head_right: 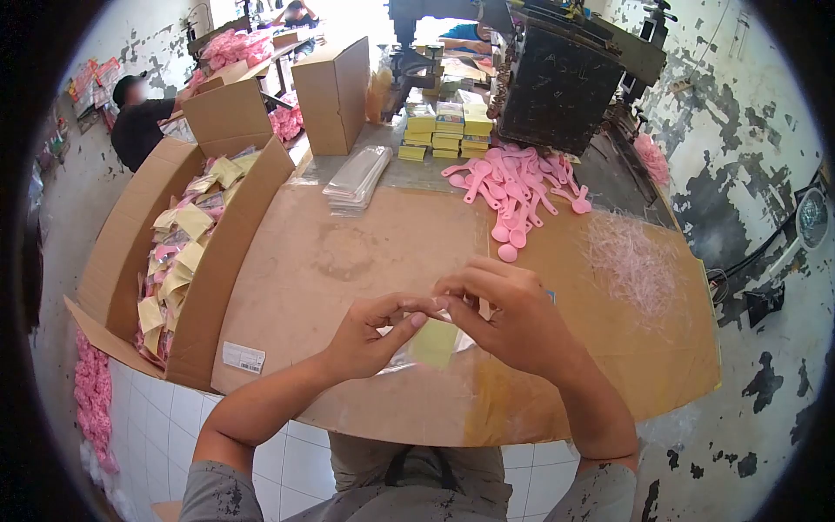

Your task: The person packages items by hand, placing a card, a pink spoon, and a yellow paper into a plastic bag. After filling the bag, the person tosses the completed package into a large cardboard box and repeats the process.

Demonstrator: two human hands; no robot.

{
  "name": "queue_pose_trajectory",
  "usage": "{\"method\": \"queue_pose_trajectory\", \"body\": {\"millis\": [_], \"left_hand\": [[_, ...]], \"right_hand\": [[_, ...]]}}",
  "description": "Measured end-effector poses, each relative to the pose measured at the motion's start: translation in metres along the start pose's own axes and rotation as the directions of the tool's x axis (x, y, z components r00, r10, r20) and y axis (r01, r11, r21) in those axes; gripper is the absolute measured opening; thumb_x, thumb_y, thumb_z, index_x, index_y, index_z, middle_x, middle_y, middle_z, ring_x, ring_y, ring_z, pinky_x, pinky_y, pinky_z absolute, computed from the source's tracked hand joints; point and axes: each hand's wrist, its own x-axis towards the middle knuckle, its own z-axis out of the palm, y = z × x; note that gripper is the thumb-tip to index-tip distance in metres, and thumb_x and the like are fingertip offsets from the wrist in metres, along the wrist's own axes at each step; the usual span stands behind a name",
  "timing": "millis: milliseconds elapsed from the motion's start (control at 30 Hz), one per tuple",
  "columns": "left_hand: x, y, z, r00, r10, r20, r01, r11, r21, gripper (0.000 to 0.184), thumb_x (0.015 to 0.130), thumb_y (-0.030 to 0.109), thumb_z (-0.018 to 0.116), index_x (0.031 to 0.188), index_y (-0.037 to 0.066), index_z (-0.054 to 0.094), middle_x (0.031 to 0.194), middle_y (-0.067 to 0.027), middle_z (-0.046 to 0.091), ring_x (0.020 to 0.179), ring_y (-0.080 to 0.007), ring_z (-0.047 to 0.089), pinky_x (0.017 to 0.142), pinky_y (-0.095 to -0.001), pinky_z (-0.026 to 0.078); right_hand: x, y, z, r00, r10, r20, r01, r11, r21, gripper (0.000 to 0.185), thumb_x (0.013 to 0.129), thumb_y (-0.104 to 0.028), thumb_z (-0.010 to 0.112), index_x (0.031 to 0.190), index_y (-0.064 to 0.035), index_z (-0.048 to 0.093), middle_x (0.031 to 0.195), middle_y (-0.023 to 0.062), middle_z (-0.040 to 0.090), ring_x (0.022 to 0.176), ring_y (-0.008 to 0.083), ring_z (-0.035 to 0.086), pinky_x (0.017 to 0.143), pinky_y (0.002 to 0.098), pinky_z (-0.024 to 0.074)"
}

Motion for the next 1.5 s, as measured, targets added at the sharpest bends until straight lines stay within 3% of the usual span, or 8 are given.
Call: {"method": "queue_pose_trajectory", "body": {"millis": [200,633,767,867,1100,1233,1367,1500], "left_hand": [[0.005,-0.01,0.005,0.991,0.004,-0.133,-0.047,0.943,-0.328,0.026,0.106,0.005,0.057,0.129,-0.003,0.065,0.113,-0.0085,0.074,0.097,-0.0084,0.068,0.086,-0.0266,0.056],[0.001,-0.015,0.003,0.972,0.227,-0.06,-0.181,0.887,0.425,0.037,0.101,0.007,0.063,0.136,-0.005,0.06,0.088,-0.0144,0.077,0.076,-0.0151,0.074,0.068,-0.03,0.059],[0.008,-0.022,-0.003,0.996,0.033,-0.086,-0.03,0.999,0.029,0.041,0.102,0.008,0.063,0.142,-0.002,0.057,0.095,-0.0125,0.078,0.079,-0.0125,0.071,0.073,-0.0297,0.056],[0.01,-0.021,-0.008,0.992,-0.11,-0.064,0.093,0.97,-0.223,0.044,0.105,0.006,0.059,0.148,0.0,0.051,0.112,-0.0158,0.076,0.103,-0.013,0.07,0.091,-0.0294,0.055],[0.014,-0.014,-0.008,0.981,-0.181,-0.067,0.148,0.928,-0.341,0.048,0.107,0.004,0.056,0.152,0.0,0.04,0.117,-0.019,0.075,0.11,-0.0157,0.071,0.096,-0.0297,0.055],[0.013,-0.016,-0.004,0.99,-0.086,-0.112,0.059,0.973,-0.221,0.046,0.109,0.008,0.053,0.152,0.001,0.04,0.116,-0.019,0.076,0.11,-0.0175,0.072,0.094,-0.0307,0.057],[0.015,-0.026,-0.003,0.989,-0.071,-0.128,0.041,0.973,-0.226,0.044,0.11,0.013,0.052,0.152,0.002,0.041,0.115,-0.0183,0.076,0.107,-0.0173,0.073,0.091,-0.0304,0.058],[0.014,-0.021,-0.001,0.989,-0.086,-0.122,0.055,0.97,-0.239,0.044,0.11,0.016,0.054,0.151,0.003,0.042,0.114,-0.0171,0.076,0.105,-0.0178,0.073,0.089,-0.0299,0.058]], "right_hand": [[0.002,0.011,0.021,0.948,-0.258,-0.186,0.214,0.95,-0.228,0.022,0.085,-0.005,0.076,0.106,-0.0067,0.071,0.102,0.0072,0.067,0.094,0.022,0.067,0.074,0.0357,0.0504],[0.009,0.018,0.036,0.96,-0.275,0.045,0.238,0.725,-0.646,0.018,0.082,-0.014,0.068,0.097,-0.0044,0.064,0.099,0.009,0.06,0.102,0.0253,0.061,0.09,0.0399,0.0452],[0.0,0.044,-0.013,0.981,0.151,-0.125,-0.163,0.982,-0.096,0.009,0.095,-0.012,0.06,0.095,-0.0034,0.058,0.088,0.0071,0.061,0.088,0.0184,0.062,0.079,0.0374,0.0493],[-0.055,0.083,-0.094,0.875,0.373,0.308,-0.481,0.596,0.643,0.015,0.105,-0.018,0.052,0.1,-0.0055,0.056,0.087,0.0041,0.059,0.087,0.0138,0.063,0.078,0.0295,0.0538],[-0.135,0.178,-0.155,0.711,0.481,-0.512,-0.632,0.757,-0.167,0.035,0.093,-0.003,0.061,0.128,-0.0034,0.059,0.11,0.0125,0.069,0.111,0.0305,0.066,0.098,0.0431,0.0518],[-0.148,0.166,-0.139,0.845,0.078,-0.529,-0.529,0.256,-0.809,0.051,0.08,0.007,0.065,0.13,-0.0029,0.062,0.121,0.0147,0.068,0.12,0.0397,0.061,0.103,0.0469,0.0479],[-0.094,0.103,-0.083,0.91,0.176,-0.375,-0.324,0.867,-0.379,0.038,0.086,0.001,0.068,0.123,-0.0036,0.068,0.111,0.0118,0.07,0.103,0.0272,0.067,0.09,0.0382,0.0512],[-0.053,0.048,-0.008,0.972,0.235,0.011,-0.233,0.958,0.164,0.035,0.092,-0.01,0.074,0.126,-0.0045,0.068,0.1,0.0058,0.071,0.093,0.0142,0.067,0.078,0.0304,0.0519]]}}
